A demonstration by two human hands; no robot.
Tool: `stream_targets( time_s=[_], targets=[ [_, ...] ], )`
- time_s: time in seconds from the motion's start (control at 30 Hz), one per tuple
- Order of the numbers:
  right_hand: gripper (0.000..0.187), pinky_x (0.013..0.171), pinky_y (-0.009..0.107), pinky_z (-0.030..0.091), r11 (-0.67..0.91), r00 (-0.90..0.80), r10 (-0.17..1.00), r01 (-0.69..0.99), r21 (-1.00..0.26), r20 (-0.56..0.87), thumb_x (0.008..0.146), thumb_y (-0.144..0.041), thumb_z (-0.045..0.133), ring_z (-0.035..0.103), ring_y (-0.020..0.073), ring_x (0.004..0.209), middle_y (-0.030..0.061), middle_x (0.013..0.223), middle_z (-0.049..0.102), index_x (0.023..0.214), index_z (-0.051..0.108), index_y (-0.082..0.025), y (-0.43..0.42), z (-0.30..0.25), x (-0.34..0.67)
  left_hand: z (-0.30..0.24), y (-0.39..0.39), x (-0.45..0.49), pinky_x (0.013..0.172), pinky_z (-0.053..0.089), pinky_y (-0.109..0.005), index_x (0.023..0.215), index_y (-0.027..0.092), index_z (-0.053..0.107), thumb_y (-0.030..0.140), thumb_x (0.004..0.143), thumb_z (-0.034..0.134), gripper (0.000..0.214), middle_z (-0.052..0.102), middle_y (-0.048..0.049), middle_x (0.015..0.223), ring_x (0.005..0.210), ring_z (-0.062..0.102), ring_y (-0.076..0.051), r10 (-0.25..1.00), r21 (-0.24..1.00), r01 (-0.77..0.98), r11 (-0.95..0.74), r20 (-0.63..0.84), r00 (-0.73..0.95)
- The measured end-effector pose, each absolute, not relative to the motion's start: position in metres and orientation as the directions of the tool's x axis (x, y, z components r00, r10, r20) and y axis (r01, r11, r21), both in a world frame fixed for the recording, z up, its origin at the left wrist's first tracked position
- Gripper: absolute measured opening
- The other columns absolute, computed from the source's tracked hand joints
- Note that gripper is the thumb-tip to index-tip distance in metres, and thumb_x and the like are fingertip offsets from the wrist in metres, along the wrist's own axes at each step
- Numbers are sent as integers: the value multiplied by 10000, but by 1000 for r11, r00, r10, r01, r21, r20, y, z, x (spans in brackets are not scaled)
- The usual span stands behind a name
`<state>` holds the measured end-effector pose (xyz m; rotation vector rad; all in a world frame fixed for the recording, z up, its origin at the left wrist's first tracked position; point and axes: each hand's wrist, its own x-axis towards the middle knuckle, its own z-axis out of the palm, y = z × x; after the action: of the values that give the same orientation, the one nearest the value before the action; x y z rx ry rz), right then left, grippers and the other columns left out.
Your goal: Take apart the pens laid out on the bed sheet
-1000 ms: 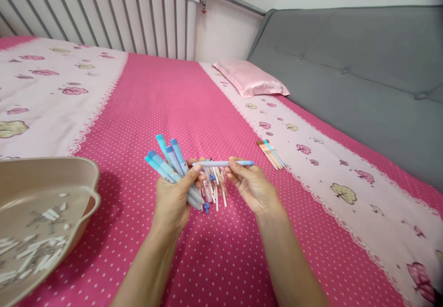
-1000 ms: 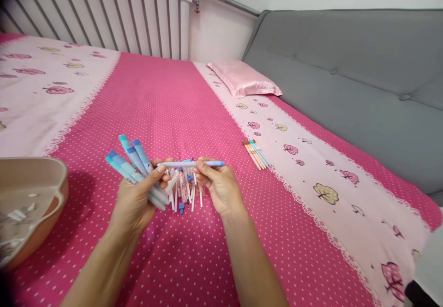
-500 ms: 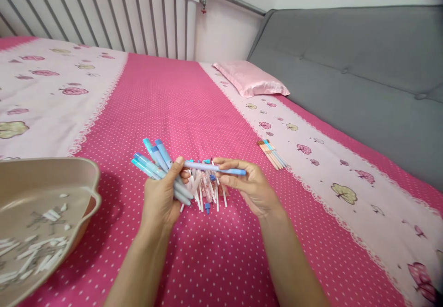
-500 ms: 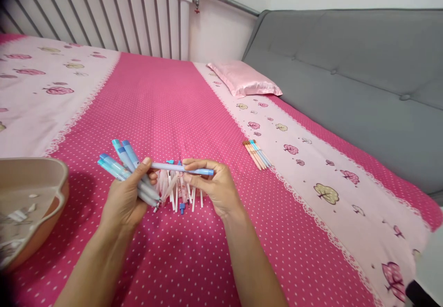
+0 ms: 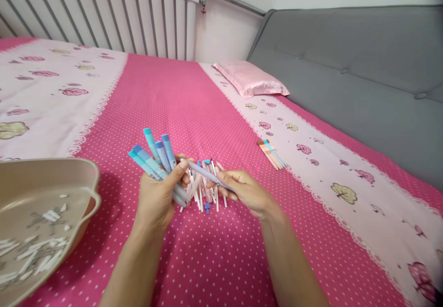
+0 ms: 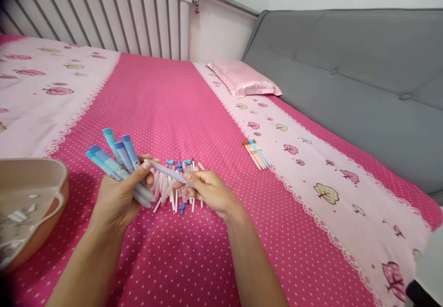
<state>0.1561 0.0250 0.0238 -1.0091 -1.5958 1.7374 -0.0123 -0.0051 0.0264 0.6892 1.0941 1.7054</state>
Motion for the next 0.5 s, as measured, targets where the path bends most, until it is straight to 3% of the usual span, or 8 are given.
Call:
stream_targets(
  time_s=[0.07,0.3,0.5],
  targets=[
    [328,438,181,237,-112,-543,828,80,-991,-137,820,-446,553,328,31,438,-60,530,444,814,688,-148,26,22,157,26,-5,-11,308,385,-147,805,136,640,263,567,790,308,561,35,471,384,476,-78,915,905,-403,-136,-41,-401],
    [177,636,247,433,83,-300,953,143,-986,37,674,-291,710,569,120,671,17,763,661,803,672,-176,27,13,150,22,-3,-8,270,366,-169,705,125,604,272,518,811,315,538,44,443,323,451,-82,867,917,-392,-74,-134,-479],
    [140,633,252,449,163,-156,979,227,-960,129,650,-164,663,574,132,679,2,747,623,748,565,-191,24,11,141,21,-2,-9,280,365,-165,688,120,600,281,487,825,342,539,41,437,336,456,-81,850,910,-412,-46,-182,-495]
  ],
)
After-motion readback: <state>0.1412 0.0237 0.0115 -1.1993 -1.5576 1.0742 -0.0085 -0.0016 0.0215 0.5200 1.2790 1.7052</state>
